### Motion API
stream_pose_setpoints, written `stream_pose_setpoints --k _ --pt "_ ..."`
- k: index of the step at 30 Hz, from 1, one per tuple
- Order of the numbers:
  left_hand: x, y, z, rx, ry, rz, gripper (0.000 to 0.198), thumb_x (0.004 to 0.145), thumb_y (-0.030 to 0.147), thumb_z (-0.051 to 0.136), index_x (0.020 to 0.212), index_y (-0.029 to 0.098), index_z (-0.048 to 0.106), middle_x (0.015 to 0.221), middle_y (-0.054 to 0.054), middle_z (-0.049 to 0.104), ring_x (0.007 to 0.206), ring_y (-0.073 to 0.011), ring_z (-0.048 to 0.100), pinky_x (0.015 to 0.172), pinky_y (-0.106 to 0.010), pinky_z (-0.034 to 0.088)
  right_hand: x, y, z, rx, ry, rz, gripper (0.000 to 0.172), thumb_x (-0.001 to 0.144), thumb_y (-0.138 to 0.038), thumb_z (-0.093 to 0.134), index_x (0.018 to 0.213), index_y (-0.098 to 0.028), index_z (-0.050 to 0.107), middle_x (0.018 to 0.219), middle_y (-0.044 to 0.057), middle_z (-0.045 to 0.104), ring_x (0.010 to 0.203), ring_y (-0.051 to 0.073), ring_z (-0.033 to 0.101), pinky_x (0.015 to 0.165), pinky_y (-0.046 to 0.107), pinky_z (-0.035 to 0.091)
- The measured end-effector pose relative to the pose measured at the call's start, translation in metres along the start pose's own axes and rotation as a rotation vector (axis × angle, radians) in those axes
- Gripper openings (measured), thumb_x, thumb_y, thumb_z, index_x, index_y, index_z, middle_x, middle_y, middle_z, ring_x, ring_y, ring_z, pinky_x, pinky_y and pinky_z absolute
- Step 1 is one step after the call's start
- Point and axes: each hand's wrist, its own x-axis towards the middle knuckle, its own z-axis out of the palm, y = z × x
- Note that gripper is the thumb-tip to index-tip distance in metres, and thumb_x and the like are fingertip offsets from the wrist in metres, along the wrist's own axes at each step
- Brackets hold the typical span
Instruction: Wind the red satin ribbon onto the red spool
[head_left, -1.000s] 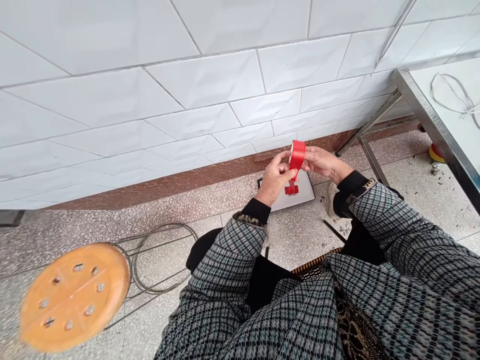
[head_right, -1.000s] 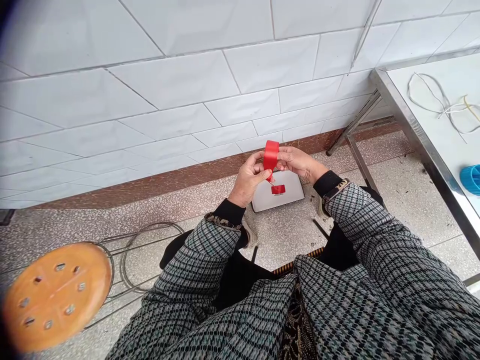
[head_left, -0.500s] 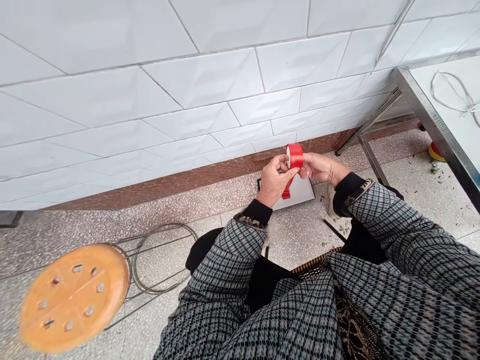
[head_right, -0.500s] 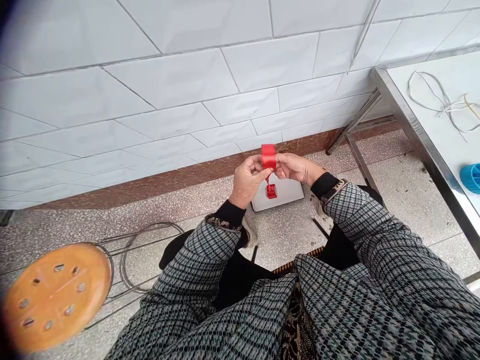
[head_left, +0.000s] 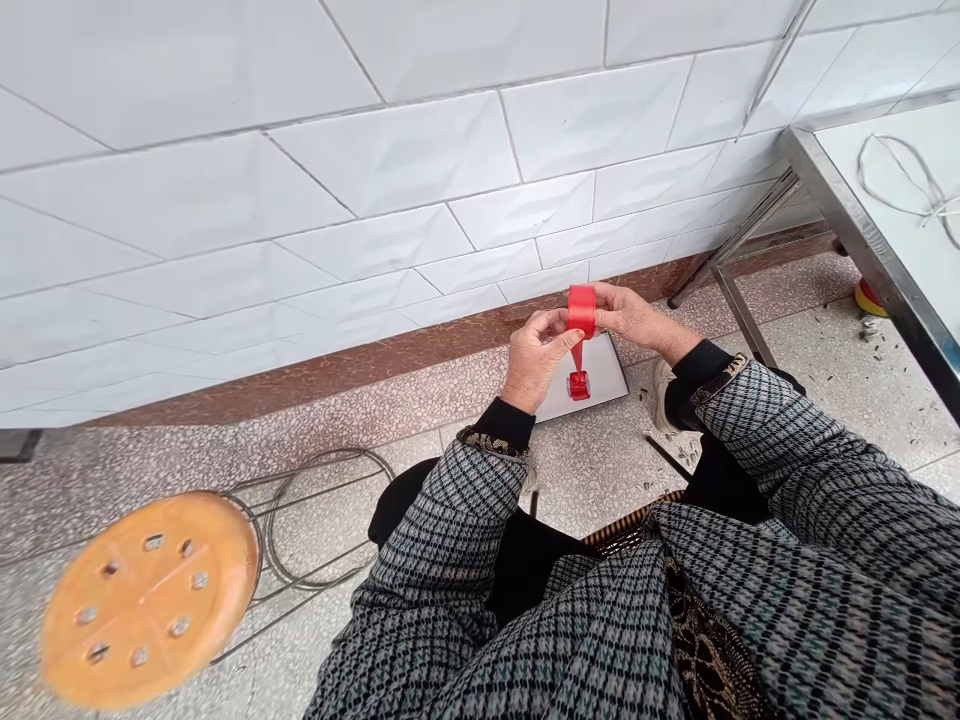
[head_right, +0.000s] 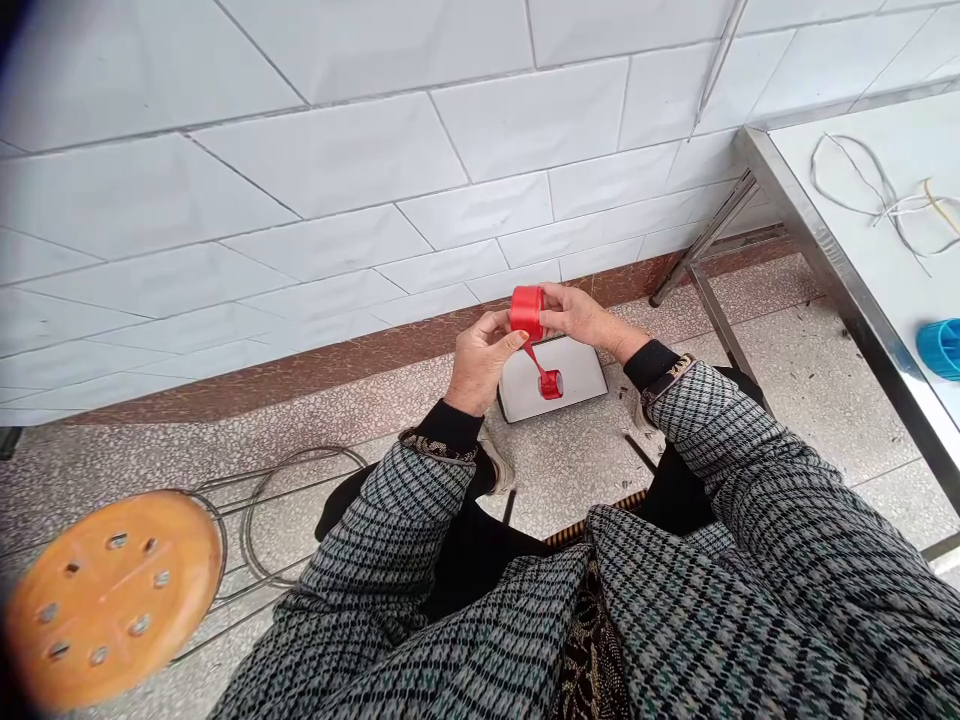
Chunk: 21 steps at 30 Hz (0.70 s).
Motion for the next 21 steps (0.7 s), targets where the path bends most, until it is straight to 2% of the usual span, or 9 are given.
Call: stream_pose_setpoints --k 6,12,16,21 --pt "0.006 -0.008 -0.001 0.101 0.037 0.134 0.036 0.074 0.033 0.090 0.106 0.021 0.079 0.110 -0.006 0.072 0.103 -0.0213 0.070 0.101 -0.041 0.058 0.001 0.005 0.008 0.184 0.010 0.077 0.031 0.082 -0.034 0.086 0.107 -0.021 0.072 0.095 0.003 0.077 0.076 0.014 0.067 0.068 0.025 0.057" --pt "0.008 -0.012 -0.005 0.165 -0.006 0.194 0.035 0.076 0.029 0.090 0.107 0.022 0.076 0.120 -0.007 0.070 0.111 -0.0231 0.070 0.100 -0.044 0.062 0.004 0.013 0.002 0.239 -0.048 0.115 0.028 0.082 -0.033 0.088 0.101 -0.019 0.073 0.072 -0.001 0.070 0.060 0.010 0.059 0.058 0.021 0.051" --pt "0.008 -0.016 -0.005 0.121 -0.040 0.253 0.035 0.080 0.026 0.087 0.111 0.023 0.072 0.136 -0.009 0.067 0.124 -0.0252 0.069 0.106 -0.047 0.061 0.008 0.015 0.000 0.273 -0.036 0.087 0.031 0.081 -0.030 0.090 0.105 -0.020 0.074 0.074 -0.002 0.069 0.059 0.009 0.055 0.056 0.020 0.050" --pt "0.009 -0.017 -0.002 0.129 -0.029 0.339 0.036 0.077 0.022 0.087 0.109 0.023 0.070 0.140 -0.010 0.066 0.134 -0.0277 0.065 0.110 -0.050 0.060 0.007 0.012 0.001 0.308 -0.043 0.109 0.030 0.078 -0.028 0.091 0.102 -0.020 0.075 0.070 -0.004 0.065 0.057 0.008 0.050 0.053 0.019 0.046"
